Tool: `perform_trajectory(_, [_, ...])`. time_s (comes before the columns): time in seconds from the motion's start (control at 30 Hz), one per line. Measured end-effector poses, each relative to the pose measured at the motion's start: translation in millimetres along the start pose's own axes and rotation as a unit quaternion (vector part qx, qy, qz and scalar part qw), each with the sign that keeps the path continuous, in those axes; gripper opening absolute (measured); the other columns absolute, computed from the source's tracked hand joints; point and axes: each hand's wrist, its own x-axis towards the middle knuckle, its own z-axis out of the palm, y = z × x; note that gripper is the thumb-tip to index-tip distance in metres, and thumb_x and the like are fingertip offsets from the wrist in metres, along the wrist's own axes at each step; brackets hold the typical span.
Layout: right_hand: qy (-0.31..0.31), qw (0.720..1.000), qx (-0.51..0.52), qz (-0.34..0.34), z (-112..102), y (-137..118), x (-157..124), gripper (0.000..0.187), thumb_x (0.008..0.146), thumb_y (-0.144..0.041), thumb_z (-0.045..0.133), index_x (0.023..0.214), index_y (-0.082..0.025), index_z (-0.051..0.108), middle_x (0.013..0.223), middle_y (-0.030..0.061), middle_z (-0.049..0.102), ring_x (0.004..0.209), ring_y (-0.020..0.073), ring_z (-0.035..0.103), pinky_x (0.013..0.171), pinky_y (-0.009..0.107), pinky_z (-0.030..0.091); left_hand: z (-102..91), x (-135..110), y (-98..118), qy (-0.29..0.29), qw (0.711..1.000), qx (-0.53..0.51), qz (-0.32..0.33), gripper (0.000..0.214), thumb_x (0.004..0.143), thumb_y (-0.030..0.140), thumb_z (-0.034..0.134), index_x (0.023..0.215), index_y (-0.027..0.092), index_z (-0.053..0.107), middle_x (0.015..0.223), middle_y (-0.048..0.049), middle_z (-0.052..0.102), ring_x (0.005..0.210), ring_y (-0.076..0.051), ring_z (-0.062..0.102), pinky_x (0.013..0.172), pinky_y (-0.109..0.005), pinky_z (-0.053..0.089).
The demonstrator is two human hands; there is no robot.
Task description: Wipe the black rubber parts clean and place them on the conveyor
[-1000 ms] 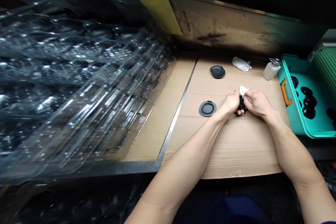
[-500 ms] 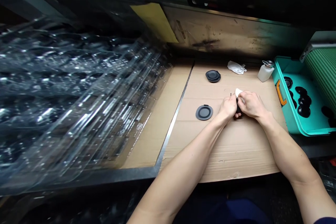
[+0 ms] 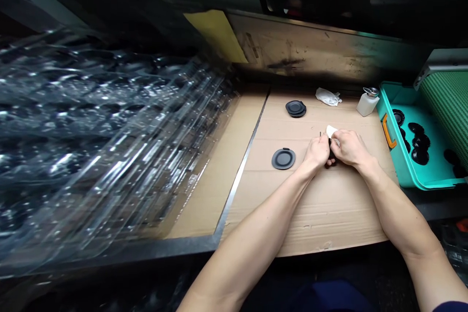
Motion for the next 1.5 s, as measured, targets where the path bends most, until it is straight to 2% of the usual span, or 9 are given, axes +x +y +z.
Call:
perform_trajectory(0.17, [0.048,0.996,0.081,0.004,1,8,-2,0.022,0.095,-0.026,0.053,0.095,-0.022,0.075,0.098,0.0061,0.078,0.089,0.0214,0.07,0.078,0.029,0.046,-9.5,-1,12,-0.013,0.987,-0.149,-0.053,0.041,0.101,0.031,0.034,0.076,0.015,0.061,0.05,-0.0059,0.06,0.038,-0.016,0.055,0.034,-0.022,0.038])
perform_trajectory(0.37, [0.224,0.961,0.149,0.059,9,24,5,0.026,0.093,-0.032,0.052,0.091,-0.02,0.075,0.094,0.0081,0.079,0.086,0.0224,0.07,0.08,0.031,0.05,-40.7,-1,39,-0.103,0.857,-0.451,-0.228,0.039,0.106,0.029,0.028,0.109,0.004,0.058,0.078,-0.0159,0.069,0.047,-0.008,0.054,0.038,-0.012,0.044])
perform_trajectory(0.53, [0.23,0.961,0.14,0.068,12,33,8,0.025,0.091,-0.035,0.053,0.087,-0.021,0.074,0.09,0.0082,0.078,0.083,0.0235,0.07,0.079,0.033,0.051,-45.4,-1,39,-0.102,0.824,-0.5,-0.245,0.042,0.108,0.031,0.028,0.121,0.002,0.054,0.085,-0.0185,0.07,0.051,-0.01,0.056,0.041,-0.012,0.049])
perform_trajectory(0.73, [0.232,0.961,0.142,0.06,13,31,8,0.025,0.092,-0.035,0.053,0.088,-0.021,0.073,0.091,0.0085,0.078,0.085,0.0237,0.07,0.08,0.033,0.051,-43.4,2,33,-0.116,0.837,-0.477,-0.241,0.045,0.108,0.033,0.028,0.122,0.001,0.056,0.086,-0.0185,0.072,0.049,-0.011,0.058,0.041,-0.015,0.05])
perform_trajectory(0.87, [0.22,0.964,0.133,0.064,8,31,6,0.028,0.095,-0.035,0.051,0.093,-0.021,0.074,0.095,0.0094,0.078,0.088,0.0243,0.07,0.082,0.033,0.05,-38.9,1,28,-0.129,0.875,-0.425,-0.19,0.047,0.108,0.04,0.03,0.113,0.006,0.061,0.087,-0.0187,0.074,0.054,-0.014,0.064,0.045,-0.02,0.052])
perform_trajectory(1.13, [0.195,0.961,0.023,0.194,-2,64,4,0.04,0.098,-0.036,0.044,0.113,-0.017,0.076,0.112,0.0163,0.075,0.1,0.0311,0.067,0.086,0.039,0.047,-22.6,-10,29,-0.166,0.919,-0.352,-0.059,0.036,0.103,0.044,0.05,0.118,0.016,0.067,0.088,-0.0084,0.071,0.065,-0.018,0.07,0.053,-0.024,0.049])
perform_trajectory(1.27, [0.134,0.965,-0.02,0.225,3,73,4,0.038,0.096,-0.032,0.046,0.115,-0.017,0.076,0.112,0.0178,0.074,0.102,0.0325,0.065,0.087,0.04,0.046,-36.1,-23,33,-0.155,0.926,-0.342,-0.032,0.036,0.1,0.043,0.056,0.123,0.018,0.066,0.093,-0.0078,0.07,0.07,-0.018,0.071,0.054,-0.025,0.048])
perform_trajectory(1.37, [0.102,0.971,-0.036,0.212,8,70,5,0.039,0.095,-0.027,0.046,0.115,-0.015,0.076,0.115,0.02,0.072,0.109,0.0339,0.062,0.091,0.043,0.045,-57.8,-44,29,-0.092,0.954,-0.282,0.048,0.042,0.092,0.042,0.069,0.127,0.02,0.063,0.112,-0.0098,0.071,0.084,-0.018,0.073,0.064,-0.025,0.052])
perform_trajectory(1.5, [0.084,0.974,-0.019,0.211,12,66,5,0.037,0.097,-0.026,0.045,0.115,-0.015,0.075,0.116,0.0198,0.07,0.108,0.0331,0.062,0.092,0.042,0.045,-78.4,-82,16,0.083,0.97,-0.084,0.214,0.08,0.07,0.03,0.089,0.141,0.02,0.053,0.129,-0.0137,0.067,0.115,-0.023,0.068,0.098,-0.034,0.054])
